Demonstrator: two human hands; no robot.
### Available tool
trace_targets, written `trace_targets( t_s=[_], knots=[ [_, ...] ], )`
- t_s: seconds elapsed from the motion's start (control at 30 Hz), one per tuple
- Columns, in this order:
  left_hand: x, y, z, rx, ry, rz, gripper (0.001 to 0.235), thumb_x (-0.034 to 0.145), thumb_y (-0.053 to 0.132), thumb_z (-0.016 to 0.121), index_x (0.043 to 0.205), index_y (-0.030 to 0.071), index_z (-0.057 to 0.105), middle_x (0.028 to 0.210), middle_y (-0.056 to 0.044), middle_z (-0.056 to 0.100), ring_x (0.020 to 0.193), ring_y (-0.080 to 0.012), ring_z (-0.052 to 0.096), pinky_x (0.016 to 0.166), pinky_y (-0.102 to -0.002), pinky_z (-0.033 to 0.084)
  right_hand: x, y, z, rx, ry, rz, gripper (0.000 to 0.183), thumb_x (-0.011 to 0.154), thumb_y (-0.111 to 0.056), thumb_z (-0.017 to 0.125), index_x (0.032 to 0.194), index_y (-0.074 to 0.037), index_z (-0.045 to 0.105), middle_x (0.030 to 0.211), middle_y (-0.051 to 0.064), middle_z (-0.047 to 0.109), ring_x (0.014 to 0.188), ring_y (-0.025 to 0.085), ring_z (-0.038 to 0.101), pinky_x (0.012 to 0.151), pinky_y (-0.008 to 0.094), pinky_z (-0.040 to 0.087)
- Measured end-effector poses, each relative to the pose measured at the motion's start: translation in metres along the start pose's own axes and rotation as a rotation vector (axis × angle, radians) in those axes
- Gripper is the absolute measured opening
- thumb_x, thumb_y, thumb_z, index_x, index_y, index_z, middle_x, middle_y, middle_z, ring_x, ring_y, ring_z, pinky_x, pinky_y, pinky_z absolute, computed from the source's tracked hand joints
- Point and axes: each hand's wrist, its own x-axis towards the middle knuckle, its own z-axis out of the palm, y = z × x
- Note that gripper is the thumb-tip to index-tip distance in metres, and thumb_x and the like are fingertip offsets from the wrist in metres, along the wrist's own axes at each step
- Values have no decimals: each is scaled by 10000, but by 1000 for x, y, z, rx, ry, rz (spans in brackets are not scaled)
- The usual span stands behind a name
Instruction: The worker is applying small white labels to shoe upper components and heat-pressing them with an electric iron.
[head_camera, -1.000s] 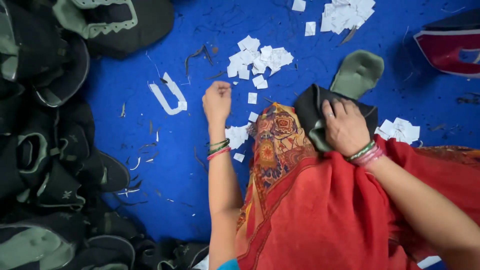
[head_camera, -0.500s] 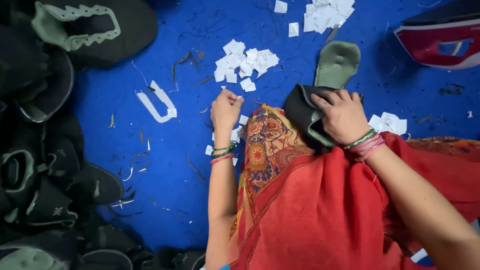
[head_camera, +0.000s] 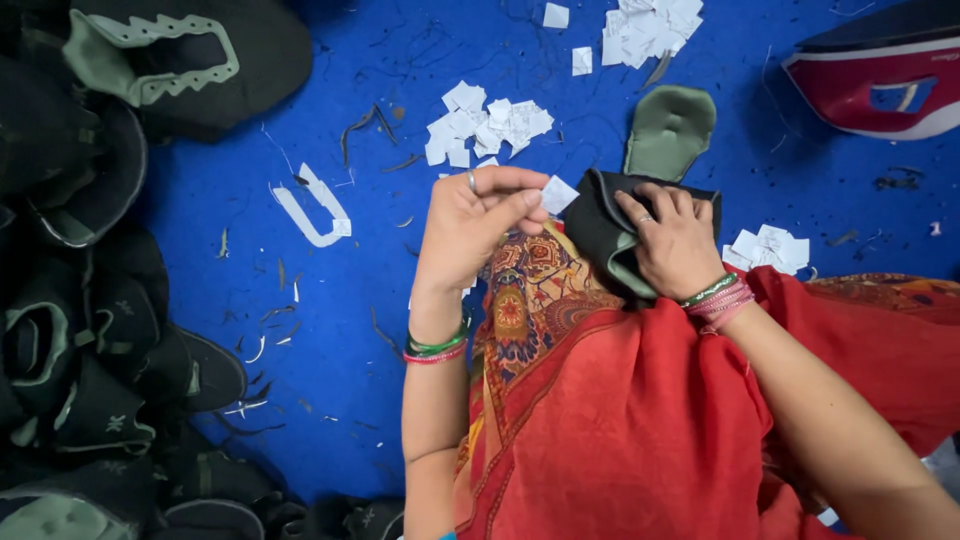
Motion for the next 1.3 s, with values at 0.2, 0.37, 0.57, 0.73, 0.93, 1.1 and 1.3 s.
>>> trace_targets(
  t_s=[0.2,0.37,0.57,0.73,0.93,1.1,1.3],
  knots=[
    [-13,26,18,72,12,-30,211,930,60,767,1114,-42,750,823,-65,754,674,-74,690,622,-218,570,2,-2,-5,16,-12,-3,707,734,-61,654,1435,-121,587,1374,124,582,1213,347,533,974,507,401],
    [-14,25,16,129,53,-43,209,921,73,779,1105,-24,765,796,-51,737,639,-53,649,575,-205,519,1,2,-2,41,-101,24,732,762,-191,695,1474,-133,535,1422,136,534,1280,359,490,1020,525,374],
    [-9,-2,-30,665,243,23,181,916,80,703,1061,9,787,875,-76,768,766,-105,718,665,-251,545,-10,39,15,362,-298,10,841,848,-459,698,1535,-73,407,1590,220,365,1426,431,332,1111,569,263],
    [-21,-69,-92,853,367,-137,191,907,85,677,1051,29,789,883,-78,786,792,-117,743,697,-263,551,-23,26,14,418,-133,-83,799,923,-375,705,1533,53,417,1580,316,373,1494,474,307,1193,553,239],
    [-22,-92,-111,508,565,-256,220,916,17,615,1093,-20,740,936,-94,764,746,-153,728,656,-274,585,-46,47,37,722,63,184,245,1024,-110,708,1264,-60,713,1292,131,698,1390,273,640,1198,377,509],
    [44,-74,-54,547,117,-56,247,881,35,647,1088,44,781,990,-95,799,860,-136,767,734,-268,619,-13,40,18,624,182,333,553,878,-187,756,1385,-65,572,1565,179,421,1298,323,592,995,386,578],
    [163,-115,59,803,-229,367,160,835,133,700,969,119,787,904,-126,749,878,-306,738,798,-386,577,24,70,-2,-24,-120,322,1218,544,-601,923,1543,-82,461,1651,93,385,1291,406,444,1017,551,404]
  ],
)
